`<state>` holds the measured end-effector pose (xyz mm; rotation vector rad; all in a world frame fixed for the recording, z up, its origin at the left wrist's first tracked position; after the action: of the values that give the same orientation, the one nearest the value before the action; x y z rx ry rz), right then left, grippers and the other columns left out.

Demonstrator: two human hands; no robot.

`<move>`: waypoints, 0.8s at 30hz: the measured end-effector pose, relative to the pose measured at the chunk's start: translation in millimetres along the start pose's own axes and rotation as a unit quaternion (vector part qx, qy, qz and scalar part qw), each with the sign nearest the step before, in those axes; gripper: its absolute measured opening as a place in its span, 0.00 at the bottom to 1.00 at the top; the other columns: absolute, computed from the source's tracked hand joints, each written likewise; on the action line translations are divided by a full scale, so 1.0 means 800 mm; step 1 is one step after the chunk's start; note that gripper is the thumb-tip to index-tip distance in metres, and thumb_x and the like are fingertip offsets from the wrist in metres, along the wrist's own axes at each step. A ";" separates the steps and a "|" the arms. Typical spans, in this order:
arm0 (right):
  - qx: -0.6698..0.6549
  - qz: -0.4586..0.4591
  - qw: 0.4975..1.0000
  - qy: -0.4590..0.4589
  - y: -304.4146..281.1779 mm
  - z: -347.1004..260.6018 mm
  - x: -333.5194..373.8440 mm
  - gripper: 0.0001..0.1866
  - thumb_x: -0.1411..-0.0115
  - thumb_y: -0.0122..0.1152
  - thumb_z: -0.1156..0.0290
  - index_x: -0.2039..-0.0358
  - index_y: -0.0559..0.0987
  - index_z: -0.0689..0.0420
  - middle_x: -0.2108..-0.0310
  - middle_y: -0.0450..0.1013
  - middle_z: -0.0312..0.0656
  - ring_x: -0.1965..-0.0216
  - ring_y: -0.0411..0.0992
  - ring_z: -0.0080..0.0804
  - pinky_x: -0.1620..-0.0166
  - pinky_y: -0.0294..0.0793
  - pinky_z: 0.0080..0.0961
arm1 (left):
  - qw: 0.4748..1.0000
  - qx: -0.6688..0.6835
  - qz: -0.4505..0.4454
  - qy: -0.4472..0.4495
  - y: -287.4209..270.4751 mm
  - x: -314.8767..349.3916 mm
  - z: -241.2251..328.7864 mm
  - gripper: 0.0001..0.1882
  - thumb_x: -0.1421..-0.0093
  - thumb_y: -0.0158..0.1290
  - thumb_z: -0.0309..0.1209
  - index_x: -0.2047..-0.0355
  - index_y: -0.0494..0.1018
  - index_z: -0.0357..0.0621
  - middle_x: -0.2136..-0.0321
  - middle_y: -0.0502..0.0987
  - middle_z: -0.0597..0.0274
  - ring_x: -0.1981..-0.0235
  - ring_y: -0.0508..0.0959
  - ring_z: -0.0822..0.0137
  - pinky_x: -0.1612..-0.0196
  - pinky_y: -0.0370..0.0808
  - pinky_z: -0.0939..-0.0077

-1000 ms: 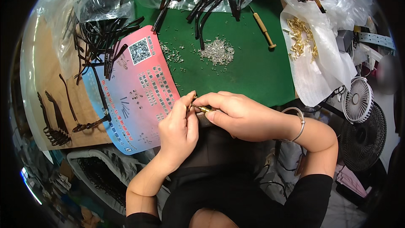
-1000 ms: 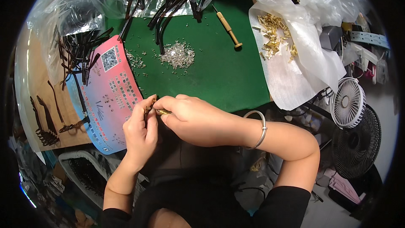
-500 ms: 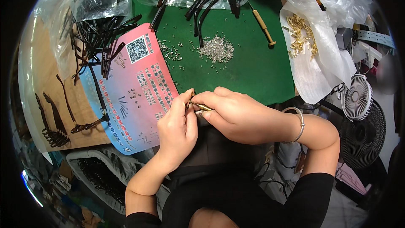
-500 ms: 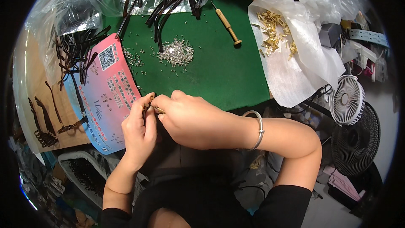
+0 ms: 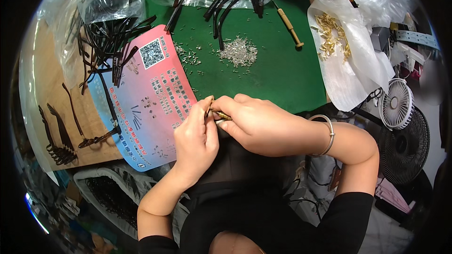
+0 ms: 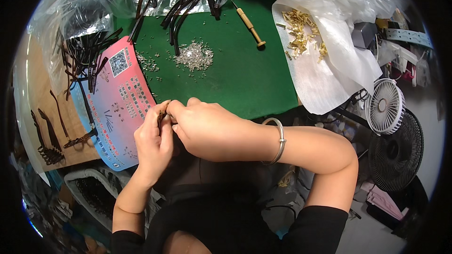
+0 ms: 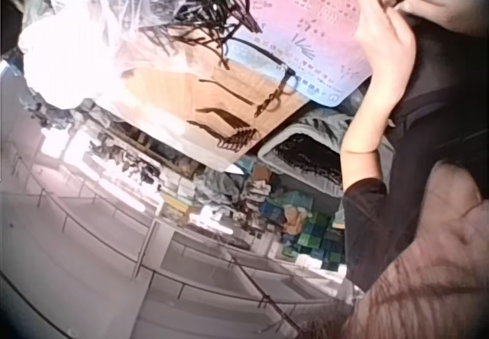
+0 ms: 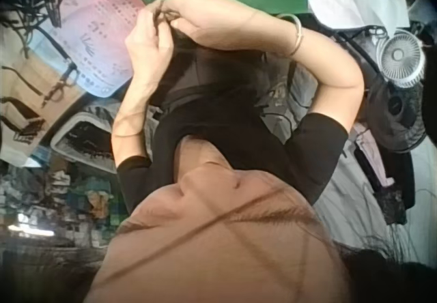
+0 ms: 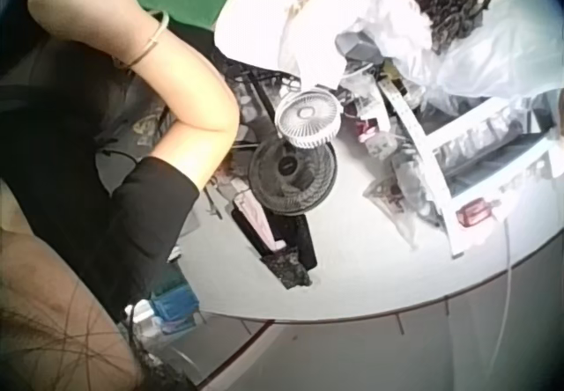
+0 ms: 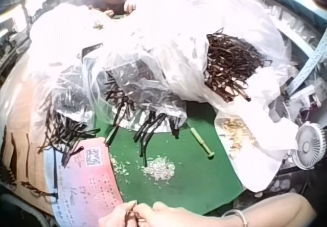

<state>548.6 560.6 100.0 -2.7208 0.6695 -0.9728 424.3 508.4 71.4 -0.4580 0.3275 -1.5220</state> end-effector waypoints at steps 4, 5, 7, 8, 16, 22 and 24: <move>0.181 0.110 0.974 -0.081 0.012 -0.006 0.013 0.17 0.49 0.51 0.78 0.58 0.67 0.68 0.71 0.68 0.56 0.78 0.71 0.48 0.74 0.74 0.36 | 1.000 -0.001 -0.001 0.006 -0.001 -0.002 0.005 0.16 0.47 0.46 0.15 0.56 0.69 0.33 0.70 0.77 0.47 0.70 0.80 0.59 0.67 0.76 0.72; 0.207 0.137 0.963 -0.103 0.014 -0.006 0.018 0.21 0.51 0.54 0.78 0.55 0.66 0.68 0.71 0.67 0.54 0.80 0.72 0.47 0.77 0.74 0.35 | 1.000 0.000 0.001 0.013 -0.001 -0.002 0.005 0.16 0.46 0.46 0.15 0.56 0.69 0.33 0.70 0.77 0.47 0.70 0.80 0.58 0.67 0.76 0.72; 0.185 0.117 0.971 -0.095 0.010 0.000 0.022 0.22 0.48 0.54 0.76 0.52 0.66 0.64 0.72 0.67 0.52 0.79 0.73 0.47 0.76 0.74 0.35 | 1.000 -0.007 -0.001 0.000 0.000 0.002 0.005 0.16 0.44 0.46 0.17 0.54 0.68 0.35 0.70 0.78 0.50 0.69 0.80 0.58 0.66 0.76 0.71; 0.198 0.135 0.966 -0.095 0.003 -0.003 0.031 0.21 0.47 0.54 0.75 0.52 0.67 0.62 0.72 0.67 0.52 0.79 0.72 0.46 0.76 0.74 0.35 | 1.000 0.010 0.000 -0.023 -0.005 -0.001 0.004 0.16 0.43 0.45 0.17 0.53 0.68 0.35 0.70 0.78 0.51 0.70 0.80 0.60 0.66 0.75 0.72; 0.162 0.231 0.956 -0.077 -0.024 0.033 0.035 0.19 0.41 0.51 0.69 0.49 0.65 0.59 0.66 0.66 0.50 0.69 0.72 0.47 0.68 0.74 0.36 | 0.972 0.234 0.010 0.023 -0.020 -0.005 -0.015 0.21 0.41 0.43 0.15 0.47 0.65 0.38 0.61 0.77 0.51 0.75 0.75 0.76 0.71 0.74 0.84; 0.111 0.174 0.977 -0.052 -0.031 0.042 0.031 0.18 0.39 0.50 0.69 0.50 0.65 0.60 0.62 0.67 0.51 0.63 0.70 0.47 0.59 0.72 0.35 | 0.992 0.121 -0.021 0.015 -0.049 -0.032 -0.023 0.12 0.43 0.46 0.15 0.60 0.75 0.34 0.67 0.79 0.53 0.72 0.79 0.71 0.66 0.75 0.81; 0.068 0.172 0.982 -0.036 -0.039 0.050 0.036 0.17 0.38 0.49 0.67 0.51 0.65 0.61 0.60 0.68 0.50 0.61 0.71 0.46 0.58 0.71 0.35 | 0.938 0.325 -0.106 -0.055 -0.057 -0.021 -0.038 0.20 0.40 0.46 0.25 0.48 0.64 0.32 0.52 0.71 0.48 0.58 0.76 0.64 0.55 0.73 0.73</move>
<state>604.9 575.0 94.6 -2.4002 0.9803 -0.7996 369.6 522.9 65.7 -0.0480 -0.3258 -1.6990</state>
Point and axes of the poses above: each hand's wrist, its own x-axis away from the middle knuckle, its own y-axis out of the palm, z = x × y, the point moved 4 cm from there along -x, towards the middle knuckle
